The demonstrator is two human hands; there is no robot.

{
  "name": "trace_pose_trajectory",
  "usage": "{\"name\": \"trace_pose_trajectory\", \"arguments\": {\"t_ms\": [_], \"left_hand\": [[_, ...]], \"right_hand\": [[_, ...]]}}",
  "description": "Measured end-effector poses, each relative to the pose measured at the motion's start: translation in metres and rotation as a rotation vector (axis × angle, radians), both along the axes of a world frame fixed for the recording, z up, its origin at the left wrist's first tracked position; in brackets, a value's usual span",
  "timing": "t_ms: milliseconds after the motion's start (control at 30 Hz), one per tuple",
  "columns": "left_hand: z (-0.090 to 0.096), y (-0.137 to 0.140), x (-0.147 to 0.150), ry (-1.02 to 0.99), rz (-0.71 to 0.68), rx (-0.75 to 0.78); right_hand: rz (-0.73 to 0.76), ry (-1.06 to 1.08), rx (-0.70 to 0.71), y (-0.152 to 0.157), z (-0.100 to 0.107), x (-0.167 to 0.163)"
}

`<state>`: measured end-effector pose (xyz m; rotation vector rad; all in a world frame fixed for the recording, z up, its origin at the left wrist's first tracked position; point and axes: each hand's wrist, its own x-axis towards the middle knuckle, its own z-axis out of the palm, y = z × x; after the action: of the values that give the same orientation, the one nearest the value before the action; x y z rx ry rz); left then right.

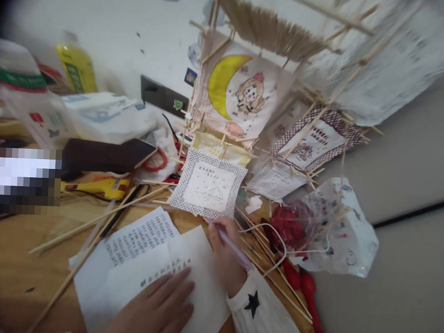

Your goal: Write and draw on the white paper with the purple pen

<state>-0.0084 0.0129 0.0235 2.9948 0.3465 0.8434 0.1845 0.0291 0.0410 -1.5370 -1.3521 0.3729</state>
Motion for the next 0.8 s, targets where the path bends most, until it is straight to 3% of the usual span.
{"name": "trace_pose_trajectory", "arguments": {"t_ms": [167, 267, 367, 533, 800], "left_hand": [[0.038, 0.044, -0.007, 0.093, 0.215, -0.237], [0.042, 0.076, -0.008, 0.132, 0.319, -0.262], [0.036, 0.095, -0.009, 0.074, 0.275, -0.399], [0.032, 0.097, -0.009, -0.004, 0.138, -0.714], [0.036, 0.114, -0.008, -0.261, 0.134, -0.913]], "right_hand": [[-0.034, 0.081, 0.088, 0.001, 0.012, 0.005], [-0.047, 0.148, 0.065, 0.002, 0.017, 0.007], [-0.07, 0.235, 0.036, 0.004, 0.019, 0.006], [-0.006, 0.283, 0.01, 0.004, 0.018, 0.005], [0.226, 0.275, -0.033, 0.003, 0.011, 0.004]]}}
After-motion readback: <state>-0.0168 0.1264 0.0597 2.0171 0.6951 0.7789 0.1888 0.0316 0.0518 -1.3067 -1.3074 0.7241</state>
